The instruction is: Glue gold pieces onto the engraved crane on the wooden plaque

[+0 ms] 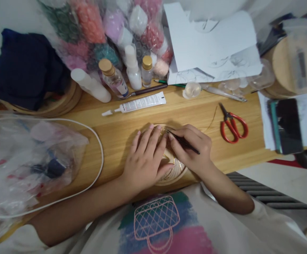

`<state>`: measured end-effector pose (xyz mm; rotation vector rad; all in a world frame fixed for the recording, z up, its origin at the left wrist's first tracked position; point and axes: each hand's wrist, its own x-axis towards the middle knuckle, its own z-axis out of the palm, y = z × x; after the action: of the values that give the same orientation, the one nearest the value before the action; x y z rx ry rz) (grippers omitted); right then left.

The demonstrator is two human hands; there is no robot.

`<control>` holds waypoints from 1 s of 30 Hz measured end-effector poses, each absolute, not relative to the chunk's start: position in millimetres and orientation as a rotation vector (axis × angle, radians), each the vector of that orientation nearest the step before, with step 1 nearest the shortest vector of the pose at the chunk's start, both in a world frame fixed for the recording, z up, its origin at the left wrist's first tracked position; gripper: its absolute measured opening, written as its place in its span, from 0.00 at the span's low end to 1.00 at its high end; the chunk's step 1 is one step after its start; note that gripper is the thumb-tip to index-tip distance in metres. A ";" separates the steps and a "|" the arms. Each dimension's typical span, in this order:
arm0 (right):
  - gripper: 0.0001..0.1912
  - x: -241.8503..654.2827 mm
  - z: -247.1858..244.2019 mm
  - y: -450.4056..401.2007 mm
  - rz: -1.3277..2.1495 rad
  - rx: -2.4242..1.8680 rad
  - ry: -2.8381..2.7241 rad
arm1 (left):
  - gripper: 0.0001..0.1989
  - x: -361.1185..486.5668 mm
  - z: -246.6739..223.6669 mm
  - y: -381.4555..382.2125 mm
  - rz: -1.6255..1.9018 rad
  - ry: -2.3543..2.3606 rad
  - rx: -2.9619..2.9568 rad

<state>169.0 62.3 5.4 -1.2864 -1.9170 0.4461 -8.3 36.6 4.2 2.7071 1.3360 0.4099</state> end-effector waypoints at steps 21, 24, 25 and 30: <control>0.04 169.6 10.8 66.6 0.705 -1.358 -1.578 | 0.32 -13.1 4.2 35.3 0.427 1.289 2.729; 0.04 170.0 10.2 66.6 0.755 -1.362 -1.530 | 0.31 -13.0 3.6 33.2 0.467 1.289 2.718; 0.04 170.1 9.8 66.4 0.771 -1.368 -1.513 | 0.31 -13.0 4.1 32.8 0.475 1.289 2.718; 0.04 169.9 8.6 65.7 0.813 -1.381 -1.459 | 0.32 -16.1 12.3 37.7 0.482 1.282 2.711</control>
<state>169.9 65.7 8.6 -1.3810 -1.4588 0.8125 -16.1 37.7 12.3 2.7115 1.2821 0.4820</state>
